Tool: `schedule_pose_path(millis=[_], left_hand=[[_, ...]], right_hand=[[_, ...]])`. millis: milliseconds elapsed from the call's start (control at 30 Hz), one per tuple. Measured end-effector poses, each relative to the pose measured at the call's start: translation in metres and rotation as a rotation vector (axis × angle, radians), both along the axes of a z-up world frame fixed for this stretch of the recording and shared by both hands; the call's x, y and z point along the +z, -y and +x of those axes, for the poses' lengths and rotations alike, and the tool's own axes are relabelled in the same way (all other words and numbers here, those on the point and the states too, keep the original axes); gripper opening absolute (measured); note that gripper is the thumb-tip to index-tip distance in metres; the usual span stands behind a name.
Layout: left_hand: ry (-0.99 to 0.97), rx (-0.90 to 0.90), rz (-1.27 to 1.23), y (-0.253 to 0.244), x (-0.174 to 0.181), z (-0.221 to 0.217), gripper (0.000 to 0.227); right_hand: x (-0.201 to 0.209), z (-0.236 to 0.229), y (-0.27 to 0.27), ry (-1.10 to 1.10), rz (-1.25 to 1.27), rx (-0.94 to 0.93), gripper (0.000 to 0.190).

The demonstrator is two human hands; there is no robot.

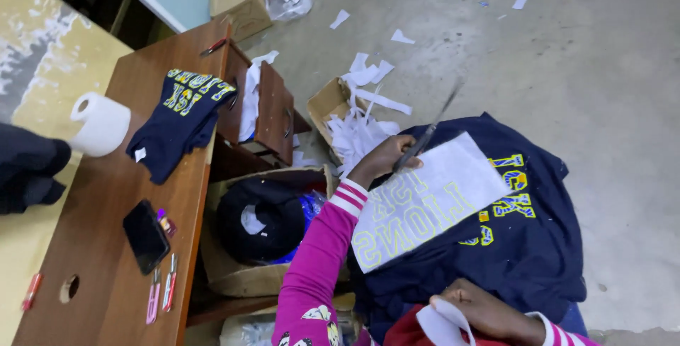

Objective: Trimming and peeling away the paper stabilizer backing from an embroidered sweatshirt using scissors.

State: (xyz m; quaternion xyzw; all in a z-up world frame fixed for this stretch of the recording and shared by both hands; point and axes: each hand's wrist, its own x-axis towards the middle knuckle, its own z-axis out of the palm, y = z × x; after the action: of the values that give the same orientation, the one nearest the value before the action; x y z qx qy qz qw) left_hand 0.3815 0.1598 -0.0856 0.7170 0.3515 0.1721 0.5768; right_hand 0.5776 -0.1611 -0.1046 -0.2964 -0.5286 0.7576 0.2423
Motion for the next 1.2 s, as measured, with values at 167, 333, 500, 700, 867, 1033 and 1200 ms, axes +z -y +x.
schedule_pose_path(millis=[167,333,500,700,867,1033,1200], left_hand=[[0.273,0.378,-0.057,-0.001,0.026,0.005,0.025],[1.051,1.27,-0.124,0.057,0.09,-0.051,0.035],[-0.065,1.128,0.707,0.165,0.017,-0.065,0.048],[1.214,1.238,-0.415,0.247,0.087,0.013,0.055],[1.205,1.219,-0.45,0.281,0.098,0.015,0.062],[1.227,1.293,-0.58,0.294,0.085,0.005,0.074],[1.209,1.225,-0.532,0.306,0.059,0.0,0.065]], right_hand=[[-0.008,-0.012,-0.009,0.146,-0.209,-0.135,0.02],[0.019,-0.023,-0.019,-0.046,-0.343,-0.256,0.066],[0.035,-0.019,-0.048,-0.264,-0.487,-0.602,0.068],[0.022,-0.021,-0.038,0.315,0.585,-0.719,0.016],[0.035,-0.023,-0.042,0.236,0.895,-0.601,0.021],[0.022,-0.023,-0.046,0.095,0.659,-0.682,0.036],[0.007,-0.039,-0.043,0.848,0.823,-0.442,0.073]])
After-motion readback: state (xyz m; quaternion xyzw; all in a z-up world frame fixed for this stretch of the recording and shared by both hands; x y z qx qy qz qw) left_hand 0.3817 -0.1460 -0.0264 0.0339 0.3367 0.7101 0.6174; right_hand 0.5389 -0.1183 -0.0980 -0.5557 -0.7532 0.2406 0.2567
